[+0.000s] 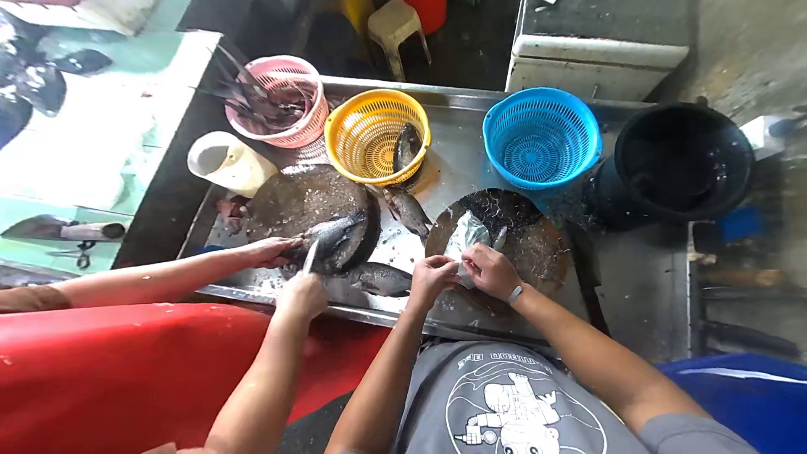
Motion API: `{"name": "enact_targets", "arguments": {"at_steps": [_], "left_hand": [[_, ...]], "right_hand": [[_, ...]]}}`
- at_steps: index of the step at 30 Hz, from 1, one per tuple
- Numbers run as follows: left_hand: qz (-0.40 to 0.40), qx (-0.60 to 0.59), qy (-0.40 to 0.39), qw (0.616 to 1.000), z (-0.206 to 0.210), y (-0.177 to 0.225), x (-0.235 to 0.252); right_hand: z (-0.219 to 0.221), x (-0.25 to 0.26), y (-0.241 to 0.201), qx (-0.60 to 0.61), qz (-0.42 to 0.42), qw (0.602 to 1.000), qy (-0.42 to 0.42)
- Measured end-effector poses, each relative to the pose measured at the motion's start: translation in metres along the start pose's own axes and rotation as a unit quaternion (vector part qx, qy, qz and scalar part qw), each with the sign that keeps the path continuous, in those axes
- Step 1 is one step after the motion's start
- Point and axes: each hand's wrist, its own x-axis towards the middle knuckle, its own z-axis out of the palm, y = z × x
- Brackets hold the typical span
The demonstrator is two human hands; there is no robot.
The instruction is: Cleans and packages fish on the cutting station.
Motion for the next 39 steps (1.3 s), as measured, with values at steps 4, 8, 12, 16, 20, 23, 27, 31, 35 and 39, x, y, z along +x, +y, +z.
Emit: {"name": "enact_targets", "arguments": {"at_steps": [4,8,12,16,20,23,27,31,35,39], "left_hand": [[-0.013,-0.071,0.006,0.997,0.008,-0.005,-0.003],[-0.006,-0.088,0.013,0.996,0.012,-0.009,0.001],[-0.007,-0.098,0.009,0.995,0.014,-0.024,0.011],[-0.008,-0.123,-0.011,0.992,0.014,-0.037,0.020],[0.007,-0.117,-0.048,0.992,0.006,-0.037,0.023],[0.053,-0.038,-0.050,0.997,0.001,-0.030,0.019],[0.155,0.142,0.004,0.978,-0.007,-0.017,0.009],[0.188,0.286,0.015,0.940,-0.009,0.003,0.003],[0.188,0.333,-0.016,0.924,-0.012,0.009,0.008],[0.171,0.342,-0.028,0.924,-0.011,0.005,0.011]], "right_hand": [[0.001,-0.002,-0.004,-0.012,0.037,0.999,-0.024],[0.002,0.007,-0.010,-0.031,0.088,0.994,-0.064],[0.005,0.011,-0.002,-0.059,0.051,0.987,-0.143],[0.008,0.013,0.000,-0.062,0.062,0.981,-0.173],[0.010,0.014,-0.002,-0.030,0.080,0.982,-0.168],[0.009,0.014,-0.001,0.002,0.106,0.984,-0.145],[0.005,0.012,-0.002,-0.059,0.078,0.987,-0.130],[0.004,0.012,-0.005,-0.104,0.035,0.988,-0.107],[0.006,0.010,0.001,-0.093,-0.001,0.994,-0.063],[0.004,0.008,0.004,-0.092,-0.040,0.993,-0.066]]}}
